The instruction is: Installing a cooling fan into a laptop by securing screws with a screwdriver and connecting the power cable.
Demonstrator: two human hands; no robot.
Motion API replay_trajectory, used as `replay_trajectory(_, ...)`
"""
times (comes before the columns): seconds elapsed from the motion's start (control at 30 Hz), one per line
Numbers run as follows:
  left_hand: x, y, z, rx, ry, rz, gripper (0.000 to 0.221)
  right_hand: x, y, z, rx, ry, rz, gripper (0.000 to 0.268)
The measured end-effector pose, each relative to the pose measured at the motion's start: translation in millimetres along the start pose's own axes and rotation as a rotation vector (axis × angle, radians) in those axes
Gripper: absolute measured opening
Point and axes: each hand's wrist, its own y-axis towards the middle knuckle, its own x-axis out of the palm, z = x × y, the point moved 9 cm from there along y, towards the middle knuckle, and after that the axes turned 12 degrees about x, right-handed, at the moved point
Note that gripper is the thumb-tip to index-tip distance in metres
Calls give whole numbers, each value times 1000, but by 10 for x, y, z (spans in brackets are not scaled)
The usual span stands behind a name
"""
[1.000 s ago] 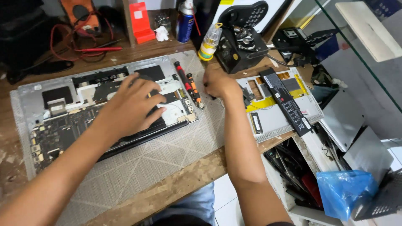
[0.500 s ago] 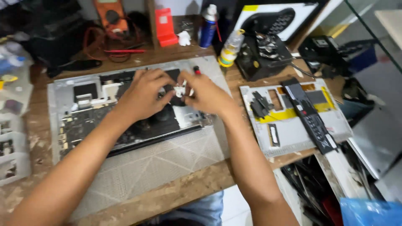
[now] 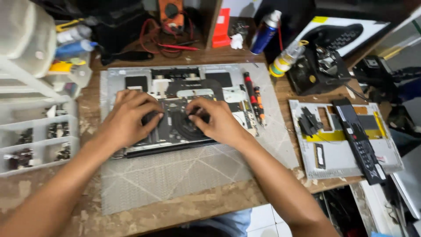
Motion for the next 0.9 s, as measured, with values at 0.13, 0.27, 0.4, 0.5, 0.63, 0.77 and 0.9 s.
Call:
replay_trajectory(0.13, 53, -61, -39, -25, -31, 17, 7, 63, 14, -34, 7, -37, 60, 24)
replay_trajectory(0.27, 100, -76, 11, 45, 54, -3, 9, 198, 53, -284, -80, -93, 36, 20)
replay_trajectory(0.4, 70, -58, 57, 39, 57, -62, 9, 335, 101, -179, -208, -275, 52, 19)
replay_trajectory(0.5, 91, -82, 38, 70, 69, -28, 8, 267, 140, -349, -240, -201, 62, 19)
replay_trajectory(0.63, 57, -57, 48, 42, 46, -49, 9, 316, 140, -458, -205, -181, 9, 16)
replay_trajectory(0.77, 7, -47, 72, 48, 47, -50, 10, 396, 144, -530, -182, -143, -178, 18)
replay_trajectory(0.9, 69, -84, 58, 73, 71, -13, 10, 416, 142, -215, -255, -289, -24, 20)
